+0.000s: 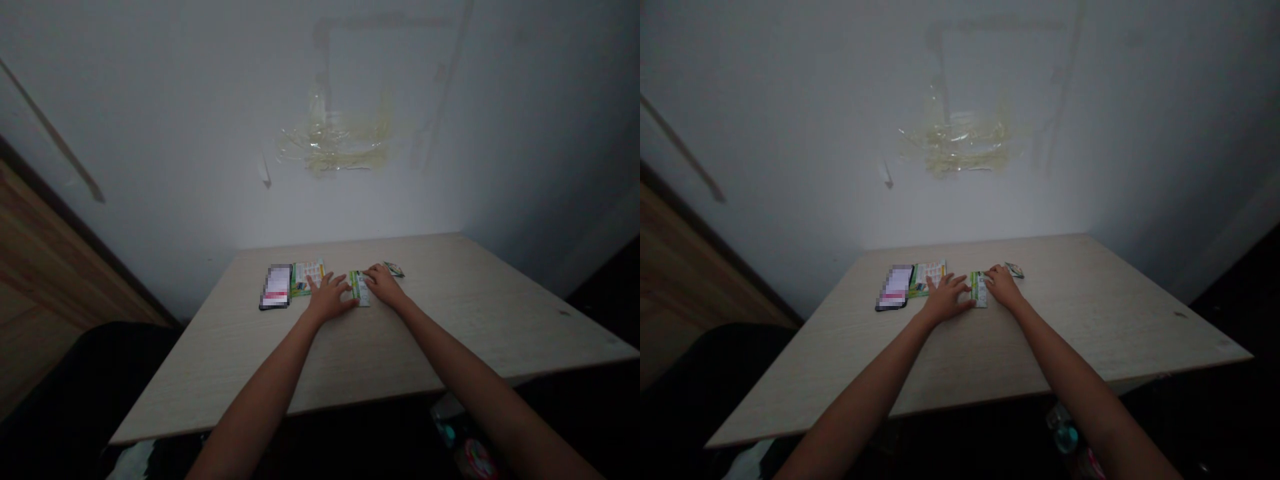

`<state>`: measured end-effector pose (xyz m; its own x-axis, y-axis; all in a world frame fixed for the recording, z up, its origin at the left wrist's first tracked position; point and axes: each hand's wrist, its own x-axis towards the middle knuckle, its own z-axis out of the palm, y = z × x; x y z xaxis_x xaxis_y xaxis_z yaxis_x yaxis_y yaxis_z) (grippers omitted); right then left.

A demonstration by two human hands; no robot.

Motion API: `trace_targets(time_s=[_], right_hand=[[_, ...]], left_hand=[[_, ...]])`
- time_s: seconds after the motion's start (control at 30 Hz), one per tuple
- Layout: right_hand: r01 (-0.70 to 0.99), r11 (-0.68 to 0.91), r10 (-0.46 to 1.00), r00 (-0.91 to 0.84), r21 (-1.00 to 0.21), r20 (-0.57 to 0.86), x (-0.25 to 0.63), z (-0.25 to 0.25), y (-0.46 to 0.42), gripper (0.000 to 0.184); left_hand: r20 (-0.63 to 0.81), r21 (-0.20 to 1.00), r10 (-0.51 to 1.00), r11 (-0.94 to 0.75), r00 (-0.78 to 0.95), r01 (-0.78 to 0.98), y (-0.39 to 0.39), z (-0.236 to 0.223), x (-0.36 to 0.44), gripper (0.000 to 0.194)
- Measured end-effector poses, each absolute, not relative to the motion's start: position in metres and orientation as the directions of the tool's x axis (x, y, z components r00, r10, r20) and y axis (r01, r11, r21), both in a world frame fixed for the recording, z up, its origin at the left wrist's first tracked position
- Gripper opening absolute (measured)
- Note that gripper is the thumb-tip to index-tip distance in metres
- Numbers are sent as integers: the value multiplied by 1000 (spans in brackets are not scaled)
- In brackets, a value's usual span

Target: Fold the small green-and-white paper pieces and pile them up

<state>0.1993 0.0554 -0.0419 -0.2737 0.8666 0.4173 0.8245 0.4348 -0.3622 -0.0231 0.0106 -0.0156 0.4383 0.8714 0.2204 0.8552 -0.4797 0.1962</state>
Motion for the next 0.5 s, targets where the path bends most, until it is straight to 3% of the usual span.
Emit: trace_targets(time_s=[0.13,0.27,0.5], right_hand=[[738,486,848,-269,-467,457,205,-44,54,21],[701,515,836,-285,-493,469,205,-43,50,19],[703,511,839,-281,-495,466,204,-43,49,19]], left_hand=[[260,219,854,-506,450,834,12,-18,-24,29],[257,233,848,-520,463,822,14,-18,-24,23],[199,222,862,-504,467,835,17,-17,-23,45]])
